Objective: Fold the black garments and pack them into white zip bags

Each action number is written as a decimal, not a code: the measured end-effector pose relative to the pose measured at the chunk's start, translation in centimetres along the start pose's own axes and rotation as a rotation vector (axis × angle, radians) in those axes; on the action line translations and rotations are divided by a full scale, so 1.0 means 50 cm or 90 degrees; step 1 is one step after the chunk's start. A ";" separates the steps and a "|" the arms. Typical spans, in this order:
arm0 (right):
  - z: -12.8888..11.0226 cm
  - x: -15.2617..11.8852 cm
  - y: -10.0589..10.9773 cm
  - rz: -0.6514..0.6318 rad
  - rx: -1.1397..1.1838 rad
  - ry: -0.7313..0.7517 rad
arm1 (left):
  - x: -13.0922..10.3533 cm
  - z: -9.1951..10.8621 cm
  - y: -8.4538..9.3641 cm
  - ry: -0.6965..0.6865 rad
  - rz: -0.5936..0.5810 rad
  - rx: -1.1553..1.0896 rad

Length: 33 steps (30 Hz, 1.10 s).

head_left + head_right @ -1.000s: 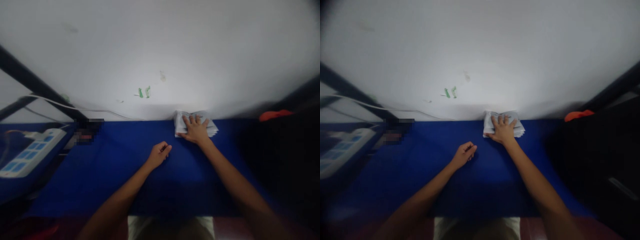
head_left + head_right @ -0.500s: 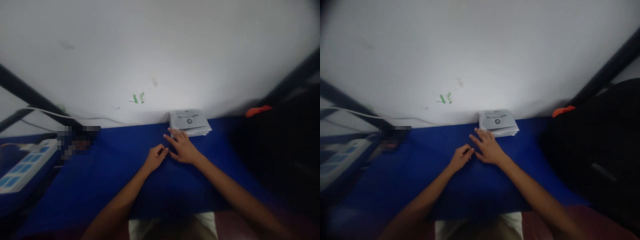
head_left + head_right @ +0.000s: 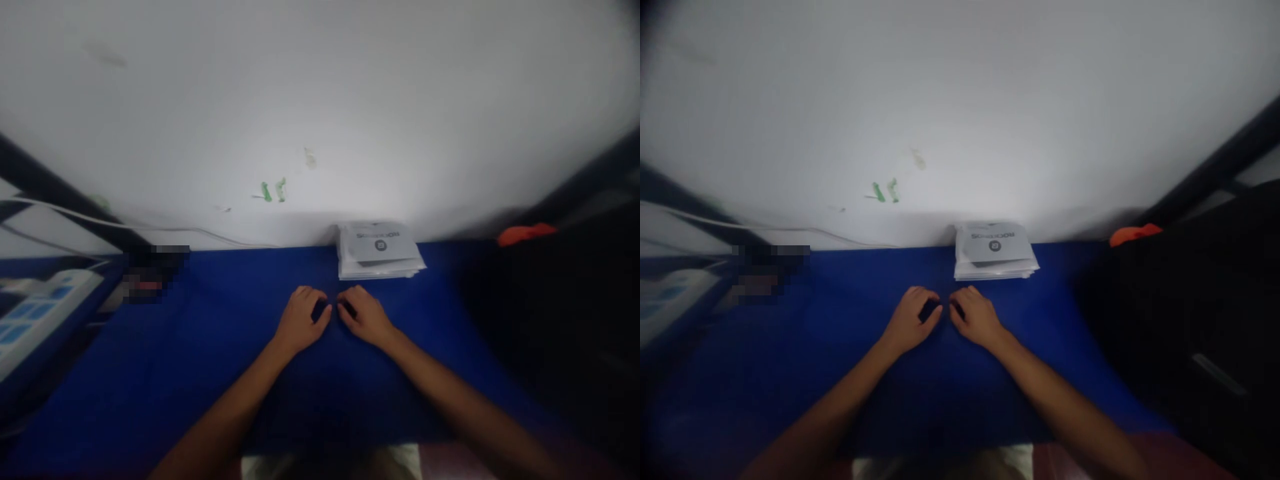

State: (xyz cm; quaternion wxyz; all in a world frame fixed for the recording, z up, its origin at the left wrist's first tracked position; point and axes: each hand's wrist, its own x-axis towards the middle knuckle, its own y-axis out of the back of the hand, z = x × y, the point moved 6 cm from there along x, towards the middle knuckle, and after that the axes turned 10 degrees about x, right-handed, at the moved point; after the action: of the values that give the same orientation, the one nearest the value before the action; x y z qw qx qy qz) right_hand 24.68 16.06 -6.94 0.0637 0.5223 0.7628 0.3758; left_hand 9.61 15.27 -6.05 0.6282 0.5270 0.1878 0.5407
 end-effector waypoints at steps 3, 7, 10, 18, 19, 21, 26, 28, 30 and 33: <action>-0.009 -0.003 -0.013 -0.042 -0.110 0.020 | -0.003 0.000 -0.008 -0.004 -0.028 0.034; -0.001 -0.005 -0.024 -0.084 -0.198 0.004 | -0.014 -0.011 -0.035 0.012 -0.074 0.102; 0.004 -0.008 -0.031 -0.125 -0.220 0.000 | -0.020 -0.020 -0.048 0.029 -0.097 0.131; 0.007 -0.009 -0.029 -0.134 -0.211 -0.005 | -0.017 -0.029 -0.049 0.032 -0.123 0.136; 0.007 -0.009 -0.029 -0.134 -0.211 -0.006 | -0.017 -0.029 -0.049 0.032 -0.126 0.137; 0.005 -0.009 -0.029 -0.132 -0.211 -0.008 | -0.016 -0.029 -0.050 0.031 -0.135 0.139; 0.003 -0.008 -0.027 -0.124 -0.208 -0.011 | -0.015 -0.029 -0.050 0.033 -0.154 0.146; 0.004 -0.008 -0.027 -0.125 -0.209 -0.012 | -0.016 -0.029 -0.049 0.033 -0.154 0.145; 0.004 -0.008 -0.027 -0.127 -0.208 -0.011 | -0.016 -0.028 -0.048 0.030 -0.154 0.146; 0.004 -0.008 -0.027 -0.126 -0.203 -0.009 | -0.016 -0.028 -0.048 0.030 -0.154 0.148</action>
State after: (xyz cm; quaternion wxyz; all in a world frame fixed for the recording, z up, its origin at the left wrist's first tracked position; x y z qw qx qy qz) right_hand 23.97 15.60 -8.07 0.1874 0.4306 0.7409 0.4801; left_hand 9.37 15.57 -8.93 0.6189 0.5571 0.3259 0.4477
